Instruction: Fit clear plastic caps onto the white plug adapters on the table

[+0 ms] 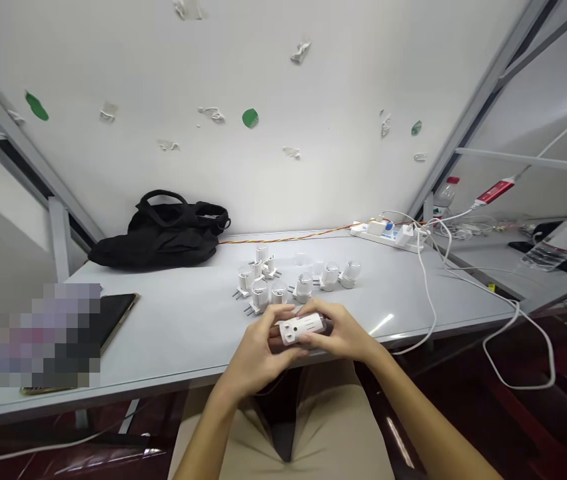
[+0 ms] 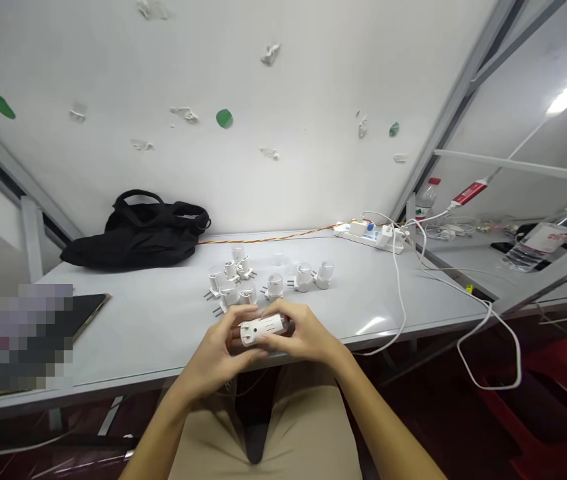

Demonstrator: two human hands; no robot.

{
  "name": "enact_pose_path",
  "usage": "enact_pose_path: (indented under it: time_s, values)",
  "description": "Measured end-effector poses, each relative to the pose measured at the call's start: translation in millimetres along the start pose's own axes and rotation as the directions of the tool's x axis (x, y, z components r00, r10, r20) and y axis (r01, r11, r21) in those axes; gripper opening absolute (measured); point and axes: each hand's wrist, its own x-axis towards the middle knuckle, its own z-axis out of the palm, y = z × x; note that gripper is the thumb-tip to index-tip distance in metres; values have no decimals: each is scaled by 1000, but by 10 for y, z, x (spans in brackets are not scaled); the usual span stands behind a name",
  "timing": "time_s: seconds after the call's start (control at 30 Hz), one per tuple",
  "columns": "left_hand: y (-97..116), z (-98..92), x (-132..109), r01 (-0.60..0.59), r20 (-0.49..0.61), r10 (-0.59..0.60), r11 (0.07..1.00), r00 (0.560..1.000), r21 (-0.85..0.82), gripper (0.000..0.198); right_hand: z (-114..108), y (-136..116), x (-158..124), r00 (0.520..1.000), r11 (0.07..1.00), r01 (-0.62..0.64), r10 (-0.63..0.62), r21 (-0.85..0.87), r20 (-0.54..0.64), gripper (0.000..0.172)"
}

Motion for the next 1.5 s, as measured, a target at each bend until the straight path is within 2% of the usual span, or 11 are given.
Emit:
enact_pose_path:
  time_s: [0.13, 0.27, 0.33, 0.43, 0.6, 0.8, 0.87, 1.03, 1.23, 1.37, 1.5]
  values:
    - [9, -4, -23, 1, 1, -1, 1000, 1000, -27, 74, -348, -309, 55, 990, 989, 31, -49, -143, -129, 31]
    - [24, -21, -20, -15, 52, 12, 999, 999, 45, 50, -871, -677, 405, 922, 937, -89, -50, -337, -384, 42]
    - [21, -27, -10, -19, 73, 13, 997, 997, 75, 38, -1066, -712, 687, 936, 850, -193, 10, -490, -351, 44]
    - [11, -27, -3, -30, 69, 24, 995, 997, 91, 32, -1192, -520, 1100, 931, 580, -364, 238, -729, -276, 42]
    - [-14, -28, -17, -36, 71, 29, 995, 997, 95, 30, -1093, -16, 1435, 862, 427, -403, 475, -809, -179, 30]
    - [-51, -40, -23, -55, 84, 47, 994, 995, 91, 29, -1070, 196, 1514, 806, 392, -337, 591, -856, -47, 37]
    - [-54, -44, -20, -59, 89, 50, 994, 995, 95, 29, -1083, 171, 1554, 810, 388, -312, 586, -867, -29, 40]
    - [-50, -47, -7, -63, 86, 54, 993, 995, 98, 27, -938, 16, 1649, 902, 432, -166, 431, -887, 41, 44]
    - [-51, -37, -5, -62, 82, 52, 991, 995, 116, 25, -620, 61, 1695, 855, 476, 23, 446, -879, 264, 36]
    - [-49, -32, -9, -69, 76, 60, 990, 995, 119, 24, -529, 99, 1696, 866, 489, 66, 405, -870, 294, 28]
    - [-51, -30, -15, -77, 75, 69, 991, 995, 109, 23, -492, -44, 1680, 909, 480, 41, 346, -876, 231, 24]
